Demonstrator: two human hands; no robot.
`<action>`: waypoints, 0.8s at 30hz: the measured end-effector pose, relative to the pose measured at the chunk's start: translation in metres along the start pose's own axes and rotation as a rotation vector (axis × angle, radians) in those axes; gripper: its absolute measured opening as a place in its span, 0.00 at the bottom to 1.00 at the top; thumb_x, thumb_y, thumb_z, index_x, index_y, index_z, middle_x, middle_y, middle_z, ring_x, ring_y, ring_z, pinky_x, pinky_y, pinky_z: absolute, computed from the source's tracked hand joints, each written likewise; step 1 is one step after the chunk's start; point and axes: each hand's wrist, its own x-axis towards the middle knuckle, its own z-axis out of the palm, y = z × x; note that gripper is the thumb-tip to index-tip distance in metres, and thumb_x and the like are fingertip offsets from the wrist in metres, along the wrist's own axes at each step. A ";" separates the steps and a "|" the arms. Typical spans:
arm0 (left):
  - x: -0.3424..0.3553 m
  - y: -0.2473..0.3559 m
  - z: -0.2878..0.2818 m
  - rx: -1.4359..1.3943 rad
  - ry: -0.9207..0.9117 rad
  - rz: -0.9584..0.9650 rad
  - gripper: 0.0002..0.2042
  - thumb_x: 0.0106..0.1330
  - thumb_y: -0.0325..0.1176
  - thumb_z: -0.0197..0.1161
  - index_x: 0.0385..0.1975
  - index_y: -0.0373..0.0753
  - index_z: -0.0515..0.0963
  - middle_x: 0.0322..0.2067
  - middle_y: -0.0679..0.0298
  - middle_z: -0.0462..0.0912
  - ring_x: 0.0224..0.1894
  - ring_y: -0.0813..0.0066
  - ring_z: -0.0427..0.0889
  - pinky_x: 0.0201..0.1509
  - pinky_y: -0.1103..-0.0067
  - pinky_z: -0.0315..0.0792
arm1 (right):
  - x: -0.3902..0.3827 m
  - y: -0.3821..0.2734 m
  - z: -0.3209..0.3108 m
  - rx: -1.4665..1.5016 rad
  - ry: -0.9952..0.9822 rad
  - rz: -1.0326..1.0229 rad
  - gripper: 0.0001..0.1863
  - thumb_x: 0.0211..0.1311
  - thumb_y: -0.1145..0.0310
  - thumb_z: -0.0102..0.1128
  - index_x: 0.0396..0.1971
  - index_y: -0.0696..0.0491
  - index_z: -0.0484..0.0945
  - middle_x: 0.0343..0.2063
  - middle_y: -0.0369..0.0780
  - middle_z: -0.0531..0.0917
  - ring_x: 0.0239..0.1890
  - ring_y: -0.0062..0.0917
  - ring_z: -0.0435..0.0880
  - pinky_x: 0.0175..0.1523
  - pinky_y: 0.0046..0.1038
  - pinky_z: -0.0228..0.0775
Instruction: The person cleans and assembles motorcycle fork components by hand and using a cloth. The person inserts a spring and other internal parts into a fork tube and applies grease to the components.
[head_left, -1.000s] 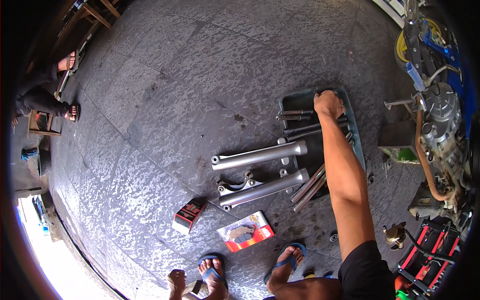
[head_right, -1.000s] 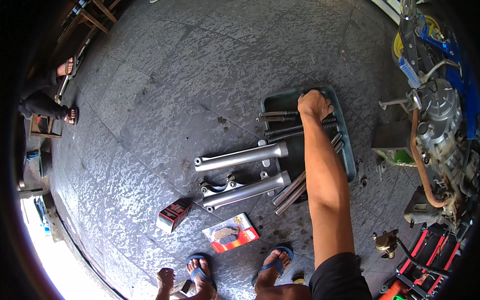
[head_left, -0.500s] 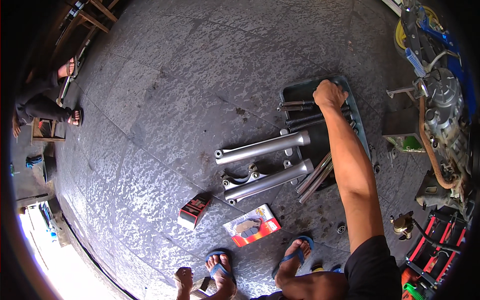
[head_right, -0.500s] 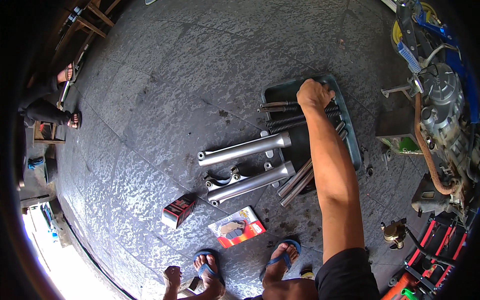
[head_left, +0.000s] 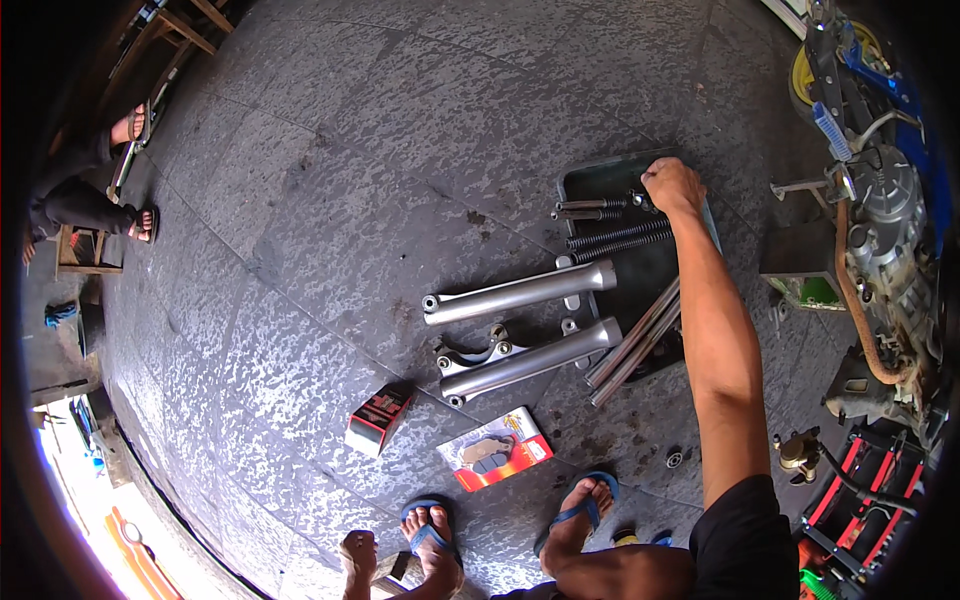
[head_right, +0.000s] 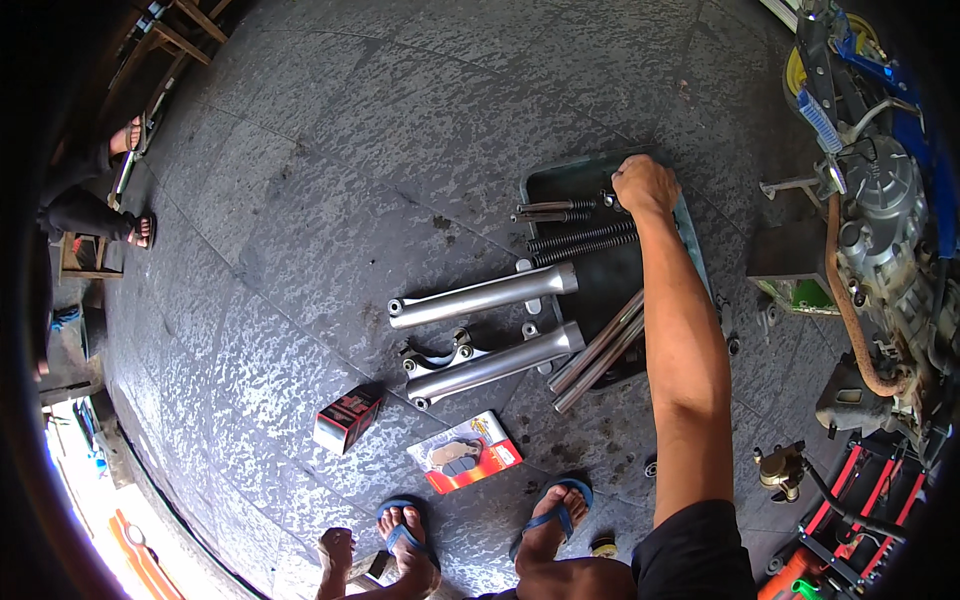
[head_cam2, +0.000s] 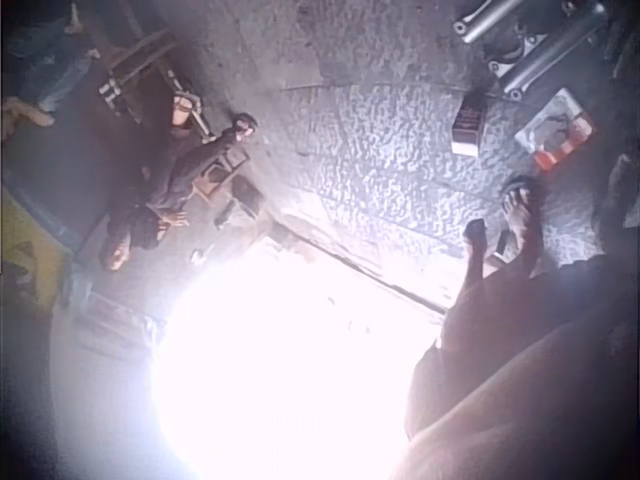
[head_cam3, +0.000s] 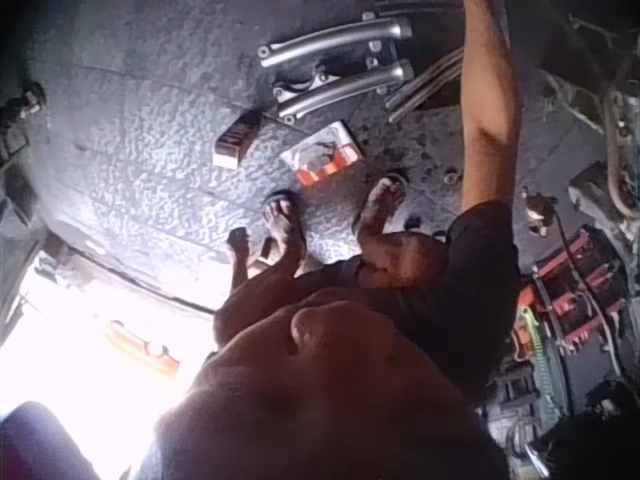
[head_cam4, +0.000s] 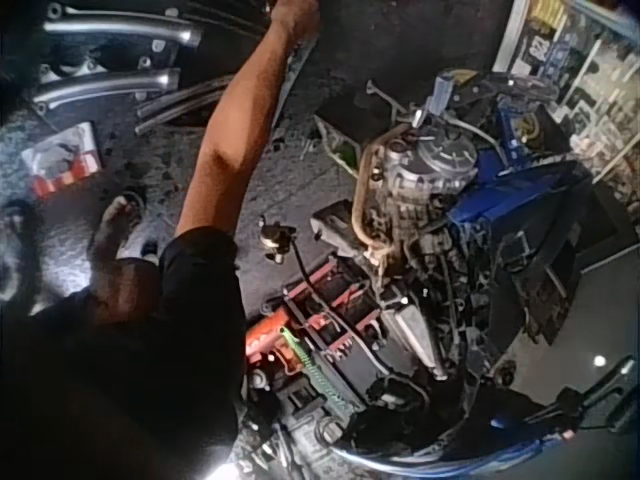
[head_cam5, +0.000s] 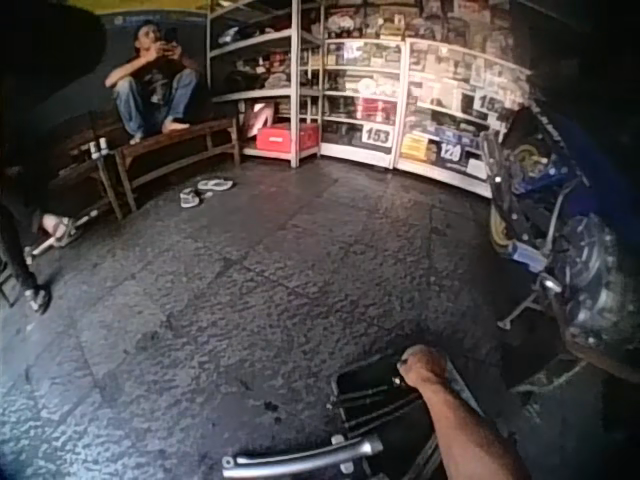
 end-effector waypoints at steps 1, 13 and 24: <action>0.000 0.001 0.000 0.005 0.000 -0.008 0.08 0.63 0.33 0.62 0.29 0.33 0.81 0.19 0.61 0.84 0.20 0.76 0.82 0.23 0.78 0.73 | 0.001 0.001 0.000 -0.005 -0.043 -0.011 0.11 0.63 0.62 0.62 0.44 0.37 0.86 0.50 0.37 0.86 0.58 0.38 0.80 0.64 0.39 0.69; 0.002 0.000 0.002 0.090 0.003 -0.044 0.10 0.64 0.35 0.62 0.29 0.33 0.81 0.19 0.60 0.84 0.20 0.75 0.82 0.24 0.78 0.74 | -0.006 0.043 0.003 0.002 0.002 -0.321 0.11 0.59 0.71 0.65 0.41 0.43 0.87 0.44 0.43 0.87 0.51 0.42 0.83 0.58 0.40 0.74; 0.007 0.011 0.003 0.129 0.064 -0.018 0.10 0.63 0.34 0.61 0.29 0.33 0.82 0.18 0.59 0.84 0.20 0.75 0.82 0.25 0.77 0.74 | -0.001 0.056 0.021 -0.082 0.099 -0.517 0.07 0.56 0.69 0.69 0.36 0.43 0.87 0.45 0.37 0.85 0.53 0.40 0.80 0.61 0.42 0.69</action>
